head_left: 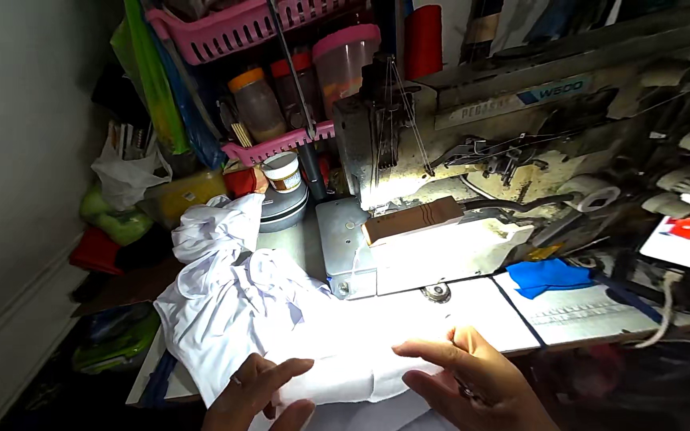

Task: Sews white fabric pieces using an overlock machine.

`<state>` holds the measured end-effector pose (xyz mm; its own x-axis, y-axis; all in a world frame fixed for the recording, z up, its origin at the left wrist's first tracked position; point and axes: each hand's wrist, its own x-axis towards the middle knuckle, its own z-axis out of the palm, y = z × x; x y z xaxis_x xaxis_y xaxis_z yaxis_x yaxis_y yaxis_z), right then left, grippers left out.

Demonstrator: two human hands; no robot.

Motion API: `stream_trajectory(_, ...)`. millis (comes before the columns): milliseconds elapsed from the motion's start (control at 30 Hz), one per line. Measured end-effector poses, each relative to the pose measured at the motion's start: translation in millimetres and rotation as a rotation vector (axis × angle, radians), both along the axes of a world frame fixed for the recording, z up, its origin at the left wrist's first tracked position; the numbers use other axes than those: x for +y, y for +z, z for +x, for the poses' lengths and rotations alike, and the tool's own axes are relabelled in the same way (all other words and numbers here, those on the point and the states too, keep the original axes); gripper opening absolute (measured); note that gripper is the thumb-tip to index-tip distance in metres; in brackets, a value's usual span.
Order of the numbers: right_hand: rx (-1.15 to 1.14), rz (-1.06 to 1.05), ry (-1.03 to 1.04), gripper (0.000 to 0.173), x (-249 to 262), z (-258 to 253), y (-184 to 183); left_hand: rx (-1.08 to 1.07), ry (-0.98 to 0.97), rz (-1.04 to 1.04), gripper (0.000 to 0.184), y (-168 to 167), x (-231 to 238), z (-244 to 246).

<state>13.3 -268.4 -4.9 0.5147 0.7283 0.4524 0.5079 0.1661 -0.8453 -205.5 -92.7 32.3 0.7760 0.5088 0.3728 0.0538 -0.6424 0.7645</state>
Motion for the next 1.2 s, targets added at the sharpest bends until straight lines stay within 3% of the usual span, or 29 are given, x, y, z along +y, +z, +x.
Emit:
stream_trajectory(100, -0.065, 0.009, -0.060, 0.021, 3, -5, 5, 0.045, 0.071, 0.112, 0.029, 11, -7, 1)
stream_trajectory(233, -0.060, 0.022, -0.081, 0.014, 5, -2, 7, 0.023, 0.172, 0.274, 0.016, 17, -5, 8)
stream_trajectory(433, -0.086, 0.016, -0.157, 0.018, 7, 2, -1, -0.222, 0.032, -0.031, 0.011, 8, 14, 80)
stream_trajectory(500, -0.097, -0.006, -0.174, 0.023, 10, 7, -13, -0.120, 0.071, 0.042, 0.011, 4, 22, 115)
stream_trajectory(567, -0.078, -0.018, -0.179, 0.029, 15, 17, -29, 0.011, 0.057, 0.105, 0.024, 0, 40, 141)
stream_trajectory(633, -0.051, -0.083, -0.194, 0.028, 21, 28, -43, 0.176, 0.073, 0.063, 0.025, 1, 56, 165)
stream_trajectory(733, 0.179, -0.359, -0.160, 0.022, 33, 45, -41, 0.439, 0.164, -0.109, 0.030, 21, 68, 199)
stream_trajectory(767, 0.276, -0.399, -0.144, 0.018, 39, 51, -39, 0.524, 0.165, -0.065, 0.028, 29, 70, 208)
stream_trajectory(833, 0.484, -0.354, -0.127, 0.013, 50, 56, -28, 0.694, 0.140, 0.176, 0.023, 42, 69, 225)
stream_trajectory(933, 0.641, -0.171, -0.128, 0.009, 62, 58, -17, 0.681, 0.165, 0.176, 0.030, 45, 69, 244)
stream_trajectory(1067, 0.690, -0.130, -0.151, 0.011, 75, 57, -12, 0.391, 0.152, 0.451, 0.029, -31, 124, 279)
stream_trajectory(1200, 0.670, -0.090, -0.139, 0.005, 82, 57, -20, 0.420, 0.125, 0.379, 0.039, -47, 131, 276)
